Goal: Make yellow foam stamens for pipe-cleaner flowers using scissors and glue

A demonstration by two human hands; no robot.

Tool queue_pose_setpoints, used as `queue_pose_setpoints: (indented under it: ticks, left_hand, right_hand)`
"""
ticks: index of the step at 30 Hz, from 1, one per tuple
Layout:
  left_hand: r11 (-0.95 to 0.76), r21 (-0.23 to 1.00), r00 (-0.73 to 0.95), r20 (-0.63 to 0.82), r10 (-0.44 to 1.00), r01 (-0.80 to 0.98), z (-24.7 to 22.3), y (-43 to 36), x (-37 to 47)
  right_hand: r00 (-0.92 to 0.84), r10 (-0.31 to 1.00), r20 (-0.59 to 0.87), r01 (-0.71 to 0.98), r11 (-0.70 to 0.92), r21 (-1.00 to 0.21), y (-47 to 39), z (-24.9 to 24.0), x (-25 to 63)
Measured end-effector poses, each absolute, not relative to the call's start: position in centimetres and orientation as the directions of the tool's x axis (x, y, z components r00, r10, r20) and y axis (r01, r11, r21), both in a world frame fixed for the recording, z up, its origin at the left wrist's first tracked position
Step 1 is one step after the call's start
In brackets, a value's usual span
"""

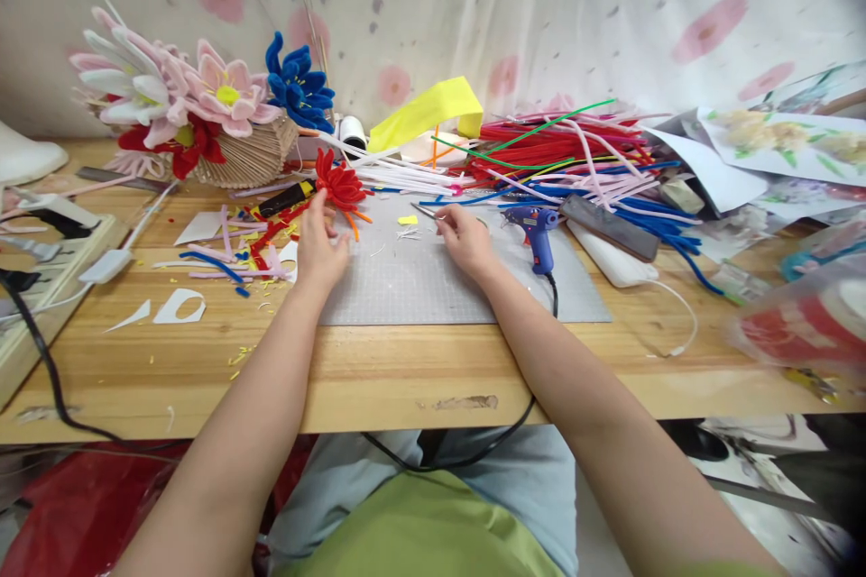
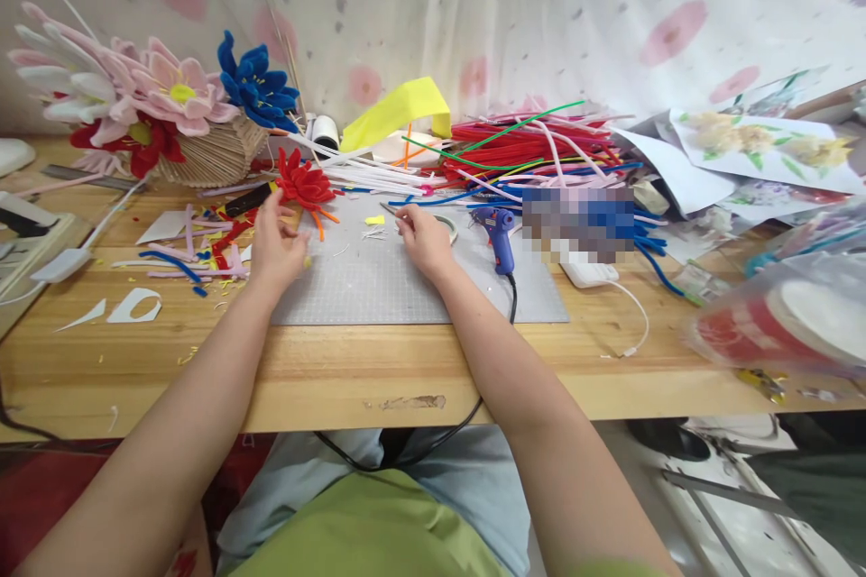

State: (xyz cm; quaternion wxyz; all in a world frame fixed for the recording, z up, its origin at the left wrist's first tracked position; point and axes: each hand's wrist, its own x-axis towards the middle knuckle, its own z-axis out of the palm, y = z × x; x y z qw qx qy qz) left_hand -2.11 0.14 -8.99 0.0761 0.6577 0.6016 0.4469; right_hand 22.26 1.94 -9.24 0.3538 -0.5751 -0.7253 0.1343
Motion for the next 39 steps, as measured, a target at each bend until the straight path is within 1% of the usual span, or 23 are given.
queue_pose_setpoints:
  ticks: [2,4,6,9,11,13,17,19,21,23,26,30,32,34,36,39]
  left_hand:
    - [-0.284,0.567,-0.002,0.450,0.893,0.773,-9.0,0.0,-1.0]
    - [-0.278,0.524,0.084,0.362,0.928,0.805,-9.1,-0.3,-0.1]
    - [-0.256,0.508,0.113,0.295,0.949,0.823,-9.4,-0.4,0.5]
    - [-0.233,0.518,0.109,0.259,0.960,0.823,-9.9,-0.2,0.6]
    - [-0.244,0.542,0.110,0.268,0.957,0.804,-10.2,0.0,0.5]
    - [-0.295,0.569,0.122,0.322,0.939,0.767,-10.2,0.0,0.4]
    - [-0.450,0.584,0.186,0.456,0.870,0.676,-9.9,-0.4,0.8]
    - [-0.488,0.575,0.224,0.470,0.854,0.656,-9.7,-0.6,1.0]
    - [-0.502,0.567,0.253,0.462,0.850,0.653,-9.6,-0.8,1.2]
    - [-0.504,0.565,0.270,0.448,0.852,0.653,-9.6,-0.9,1.3]
    - [-0.478,0.575,0.276,0.406,0.871,0.664,-9.4,-0.9,1.4]
    - [-0.391,0.585,0.223,0.340,0.914,0.711,-9.3,-0.9,1.2]
    - [-0.351,0.573,0.160,0.357,0.920,0.740,-9.2,-0.9,1.1]
    - [-0.350,0.563,0.128,0.395,0.910,0.749,-9.0,-0.9,1.1]
    - [-0.386,0.565,0.162,0.406,0.899,0.729,-8.8,-1.1,1.2]
    - [-0.388,0.606,0.217,0.338,0.916,0.694,-8.6,-1.3,1.6]
  right_hand:
    - [-0.144,0.899,0.413,0.715,0.383,-0.585,1.9,-9.7,21.9]
    - [-0.169,0.886,0.432,0.704,0.415,-0.576,1.9,-10.0,21.5]
    - [-0.169,0.887,0.430,0.698,0.416,-0.583,1.9,-10.2,21.4]
    - [-0.143,0.903,0.406,0.694,0.384,-0.609,2.0,-10.2,21.4]
    - [-0.126,0.909,0.396,0.684,0.369,-0.629,2.1,-10.2,21.5]
    - [-0.137,0.907,0.399,0.652,0.386,-0.653,2.1,-10.1,21.4]
    - [-0.293,0.863,0.411,0.471,0.505,-0.723,1.8,-10.1,20.8]
    - [-0.372,0.835,0.405,0.386,0.536,-0.751,1.7,-10.2,20.3]
    - [-0.413,0.822,0.391,0.359,0.542,-0.760,1.5,-10.2,19.8]
    - [-0.427,0.822,0.376,0.377,0.540,-0.752,1.3,-10.0,19.4]
    - [-0.424,0.835,0.351,0.446,0.530,-0.721,1.0,-9.6,19.0]
    - [-0.376,0.867,0.328,0.522,0.491,-0.698,0.8,-9.1,19.0]
    - [-0.355,0.878,0.323,0.537,0.474,-0.698,0.8,-9.1,19.1]
    - [-0.346,0.881,0.322,0.537,0.467,-0.703,0.8,-9.1,19.2]
    - [-0.355,0.877,0.325,0.522,0.474,-0.709,0.8,-9.2,19.2]
    - [-0.382,0.861,0.335,0.491,0.497,-0.716,0.8,-9.4,19.1]
